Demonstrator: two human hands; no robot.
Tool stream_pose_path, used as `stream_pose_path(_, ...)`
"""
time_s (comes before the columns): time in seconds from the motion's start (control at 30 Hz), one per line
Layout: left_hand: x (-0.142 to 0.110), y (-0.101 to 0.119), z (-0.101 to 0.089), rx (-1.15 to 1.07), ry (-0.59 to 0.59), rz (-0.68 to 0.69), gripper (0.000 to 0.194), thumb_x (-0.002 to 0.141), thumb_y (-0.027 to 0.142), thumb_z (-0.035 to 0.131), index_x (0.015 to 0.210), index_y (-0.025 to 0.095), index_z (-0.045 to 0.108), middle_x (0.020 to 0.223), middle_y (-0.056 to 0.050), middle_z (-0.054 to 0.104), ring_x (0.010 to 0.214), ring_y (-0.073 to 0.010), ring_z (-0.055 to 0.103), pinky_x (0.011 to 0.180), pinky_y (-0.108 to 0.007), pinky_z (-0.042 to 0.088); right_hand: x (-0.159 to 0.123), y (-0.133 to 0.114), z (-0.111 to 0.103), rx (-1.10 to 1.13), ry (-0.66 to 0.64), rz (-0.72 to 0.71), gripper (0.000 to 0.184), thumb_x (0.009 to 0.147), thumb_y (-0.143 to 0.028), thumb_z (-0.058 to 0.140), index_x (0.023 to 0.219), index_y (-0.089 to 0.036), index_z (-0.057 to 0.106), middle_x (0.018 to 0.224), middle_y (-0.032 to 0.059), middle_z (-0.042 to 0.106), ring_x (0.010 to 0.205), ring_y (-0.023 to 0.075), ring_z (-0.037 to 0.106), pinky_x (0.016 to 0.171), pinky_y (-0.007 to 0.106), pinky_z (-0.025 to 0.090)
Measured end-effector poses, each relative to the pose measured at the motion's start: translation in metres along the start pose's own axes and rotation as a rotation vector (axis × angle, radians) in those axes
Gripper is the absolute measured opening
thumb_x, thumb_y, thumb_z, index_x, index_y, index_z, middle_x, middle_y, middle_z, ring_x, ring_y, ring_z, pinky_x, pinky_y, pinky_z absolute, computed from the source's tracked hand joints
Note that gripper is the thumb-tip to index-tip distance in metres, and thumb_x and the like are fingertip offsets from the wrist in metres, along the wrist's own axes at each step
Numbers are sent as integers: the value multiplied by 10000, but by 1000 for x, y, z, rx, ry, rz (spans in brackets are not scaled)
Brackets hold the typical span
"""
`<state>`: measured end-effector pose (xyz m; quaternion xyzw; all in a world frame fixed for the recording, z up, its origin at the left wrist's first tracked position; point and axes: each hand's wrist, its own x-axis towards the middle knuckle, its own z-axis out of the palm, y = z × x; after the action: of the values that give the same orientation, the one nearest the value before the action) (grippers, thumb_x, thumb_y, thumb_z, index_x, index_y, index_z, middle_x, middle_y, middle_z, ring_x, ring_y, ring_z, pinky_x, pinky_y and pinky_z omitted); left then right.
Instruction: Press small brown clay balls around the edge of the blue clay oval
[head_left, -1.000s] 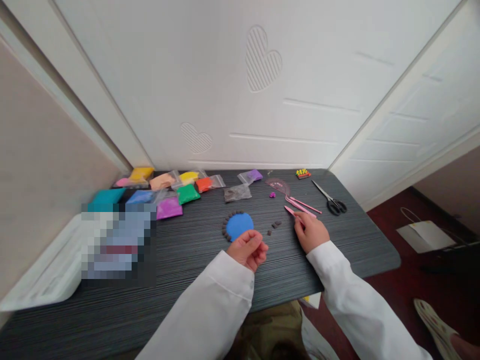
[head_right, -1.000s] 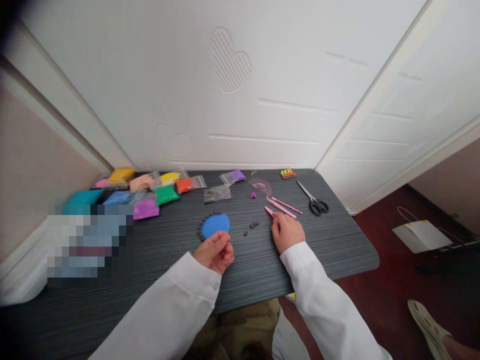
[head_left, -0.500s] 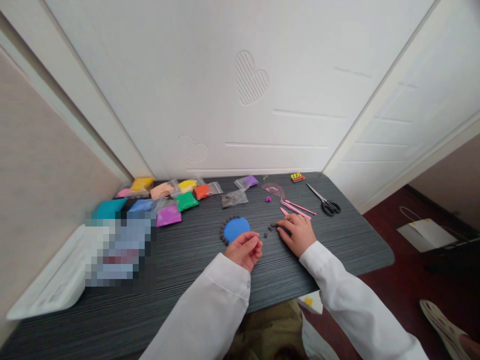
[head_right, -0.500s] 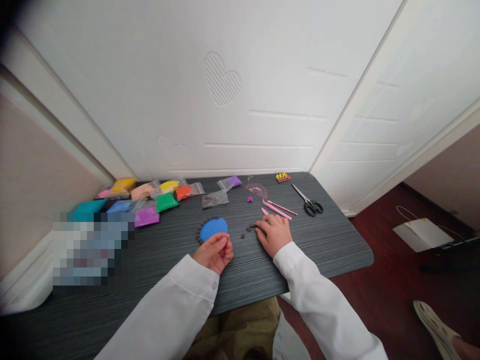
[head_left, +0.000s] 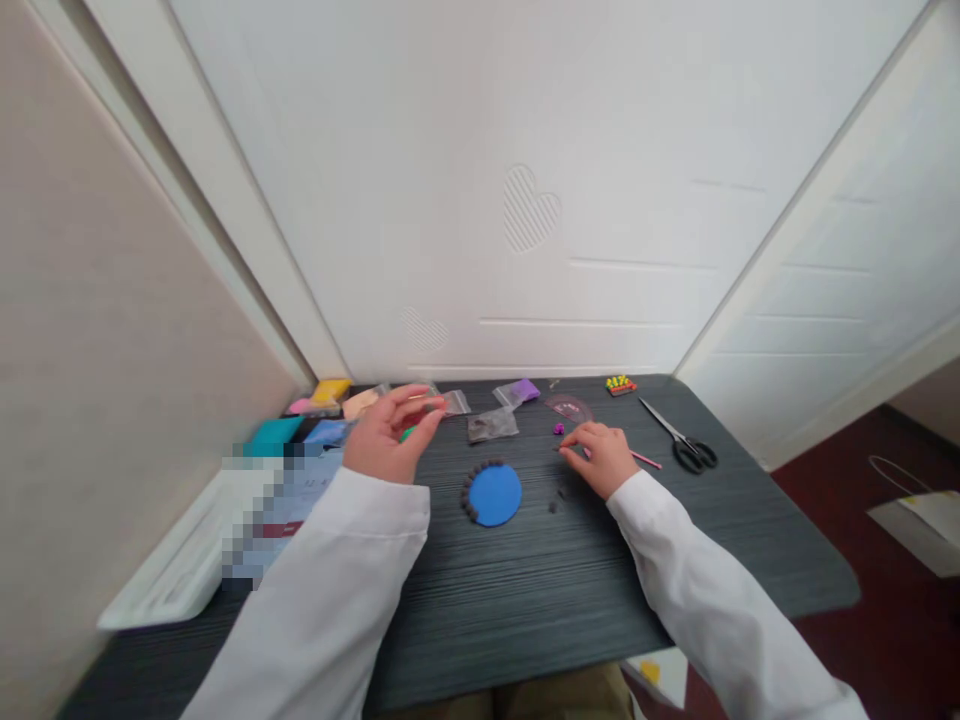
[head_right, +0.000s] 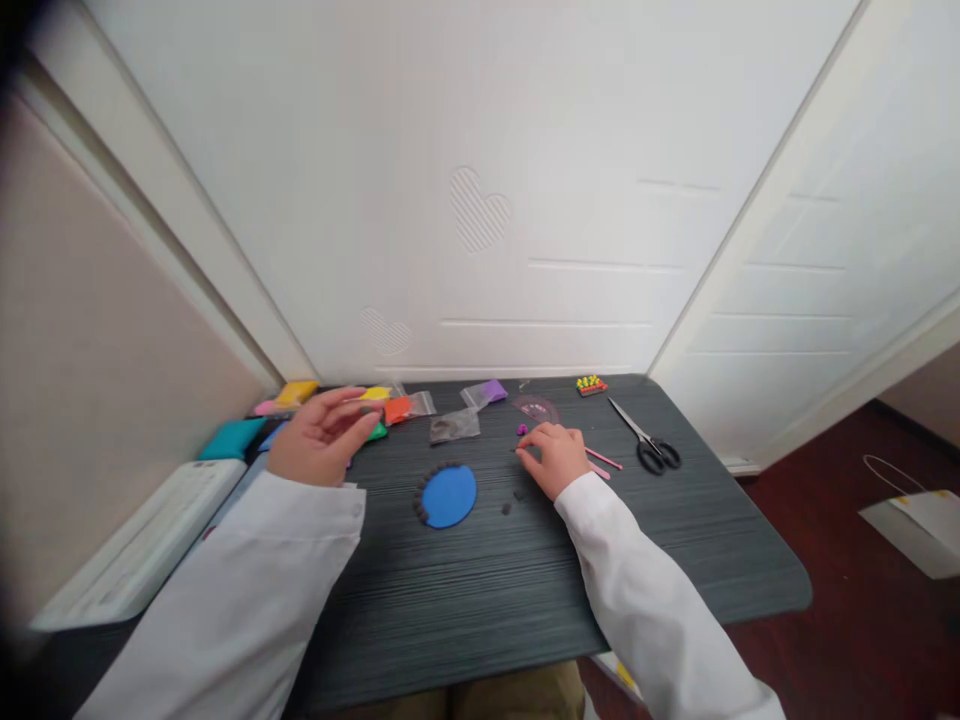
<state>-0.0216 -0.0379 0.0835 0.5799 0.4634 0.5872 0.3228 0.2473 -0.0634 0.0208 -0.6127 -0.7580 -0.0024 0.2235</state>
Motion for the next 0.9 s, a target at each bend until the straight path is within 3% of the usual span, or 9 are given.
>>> stream_pose_path(0.17,4,-46,8,579,-122,240,176,684,296,561,800,177,619,819,-49,666,745,-164,607,710,-299,471,10,-14,20,23,-43,-77,117,741,-327,519,746,-243,601,803,3,606,807,162,506,725,323,255)
stream_pose_path(0.33,-9,-77,10,525,-209,332,192,723,296,515,829,179,623,828,-48,661,772,-138,595,752,-268,464,5,-11,25,54,-103,-70,133,761,-324,490,800,-243,589,834,7,601,830,166,496,726,320,257)
stream_pose_path(0.57,-17,-71,23,389,-193,128,302,697,250,547,994,208,581,852,-29,661,743,-131,590,798,-254,423,7,-12,23,84,-131,-46,178,753,-345,496,873,-241,576,877,24,593,855,184,487,741,335,261)
stream_pose_path(0.73,-24,-66,27,368,-214,123,154,663,258,579,799,224,644,790,-26,655,739,-145,571,750,-243,410,8,-13,24,85,-117,-120,167,770,-307,484,884,-260,596,893,22,599,863,175,509,747,339,276)
stream_pose_path(0.9,-27,-57,29,356,-304,122,106,621,267,622,701,198,629,666,-22,621,591,-124,527,611,-242,412,6,-30,11,286,-14,-166,144,776,-253,485,893,-215,560,886,12,623,861,144,533,793,312,336)
